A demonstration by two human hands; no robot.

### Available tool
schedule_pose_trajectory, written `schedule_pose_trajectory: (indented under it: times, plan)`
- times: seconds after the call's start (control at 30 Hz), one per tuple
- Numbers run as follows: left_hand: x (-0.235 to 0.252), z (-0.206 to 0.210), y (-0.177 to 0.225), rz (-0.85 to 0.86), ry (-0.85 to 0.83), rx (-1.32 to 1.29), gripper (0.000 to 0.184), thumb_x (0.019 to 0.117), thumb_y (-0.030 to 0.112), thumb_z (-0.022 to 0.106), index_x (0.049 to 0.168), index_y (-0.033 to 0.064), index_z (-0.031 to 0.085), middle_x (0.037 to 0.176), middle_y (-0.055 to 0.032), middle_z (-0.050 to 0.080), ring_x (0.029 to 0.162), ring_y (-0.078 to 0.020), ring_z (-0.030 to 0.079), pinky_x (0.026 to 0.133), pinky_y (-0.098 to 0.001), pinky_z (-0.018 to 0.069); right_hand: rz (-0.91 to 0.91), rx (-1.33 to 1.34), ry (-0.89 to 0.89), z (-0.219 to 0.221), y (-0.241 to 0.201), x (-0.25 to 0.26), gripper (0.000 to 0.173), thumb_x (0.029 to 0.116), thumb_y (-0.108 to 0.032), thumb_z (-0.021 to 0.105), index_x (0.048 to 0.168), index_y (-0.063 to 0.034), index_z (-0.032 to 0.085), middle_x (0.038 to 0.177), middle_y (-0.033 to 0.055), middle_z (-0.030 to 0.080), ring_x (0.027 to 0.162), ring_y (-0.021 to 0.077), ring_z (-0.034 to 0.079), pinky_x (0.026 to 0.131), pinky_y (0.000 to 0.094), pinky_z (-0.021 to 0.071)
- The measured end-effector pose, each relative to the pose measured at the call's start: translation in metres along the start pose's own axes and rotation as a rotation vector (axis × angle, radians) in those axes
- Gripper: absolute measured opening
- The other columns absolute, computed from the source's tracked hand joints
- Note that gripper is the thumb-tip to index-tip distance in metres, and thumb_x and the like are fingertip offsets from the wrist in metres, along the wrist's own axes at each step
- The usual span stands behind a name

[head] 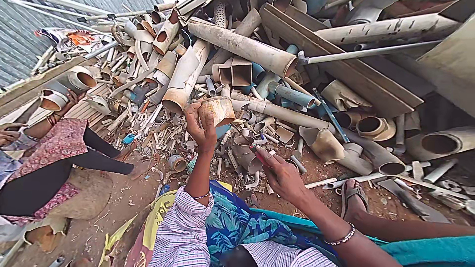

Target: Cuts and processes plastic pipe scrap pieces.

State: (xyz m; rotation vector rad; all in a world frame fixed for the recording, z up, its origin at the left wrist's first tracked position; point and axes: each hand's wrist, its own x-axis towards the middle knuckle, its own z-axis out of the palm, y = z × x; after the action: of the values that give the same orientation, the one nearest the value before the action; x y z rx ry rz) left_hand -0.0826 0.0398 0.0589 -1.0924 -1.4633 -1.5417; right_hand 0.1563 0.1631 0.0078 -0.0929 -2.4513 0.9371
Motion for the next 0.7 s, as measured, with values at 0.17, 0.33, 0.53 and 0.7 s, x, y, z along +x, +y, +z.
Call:
schedule_pose_trajectory:
  times: [0.17,0.33,0.53,0.7]
  plan:
    - [0.002,0.003,0.001,0.0,0.019,0.028,0.047,0.1045,0.029,0.054,0.122,-0.0147,0.05,0.125,-0.0179,0.062,0.122,-0.0149,0.061,0.105,-0.0306,0.0497,-0.042,0.052,0.079,0.009,0.012,0.0,0.047,0.0972,-0.012,0.05,0.143,-0.0053,0.06,0.098,0.0207,0.071,0.073,0.0331,0.069,0.062,0.048,0.0547]
    - [0.0,0.004,-0.003,0.005,-0.003,0.057,0.044,0.1035,0.024,0.055,0.121,-0.0158,0.051,0.124,-0.0216,0.063,0.122,-0.018,0.062,0.106,-0.032,0.05,-0.025,0.043,0.07,0.018,0.018,-0.001,0.048,0.0962,-0.01,0.051,0.144,-0.0042,0.059,0.098,0.0217,0.071,0.073,0.0346,0.069,0.062,0.0489,0.0551]
    - [0.0,0.004,-0.006,0.023,0.0,0.079,0.04,0.1032,0.021,0.054,0.12,-0.0154,0.053,0.122,-0.0213,0.064,0.121,-0.0174,0.062,0.105,-0.0313,0.05,-0.055,0.052,0.1,0.024,0.018,-0.002,0.047,0.0972,-0.01,0.05,0.143,-0.0038,0.06,0.096,0.0213,0.071,0.071,0.034,0.069,0.059,0.0483,0.0547]
    - [-0.001,0.006,-0.005,-0.016,-0.006,0.143,0.042,0.1038,0.021,0.054,0.122,-0.0166,0.054,0.122,-0.024,0.064,0.118,-0.0175,0.063,0.104,-0.0291,0.0499,-0.014,0.051,0.077,0.026,0.018,-0.003,0.047,0.097,-0.01,0.051,0.143,-0.0045,0.06,0.099,0.0223,0.071,0.073,0.0355,0.07,0.061,0.0495,0.0557]
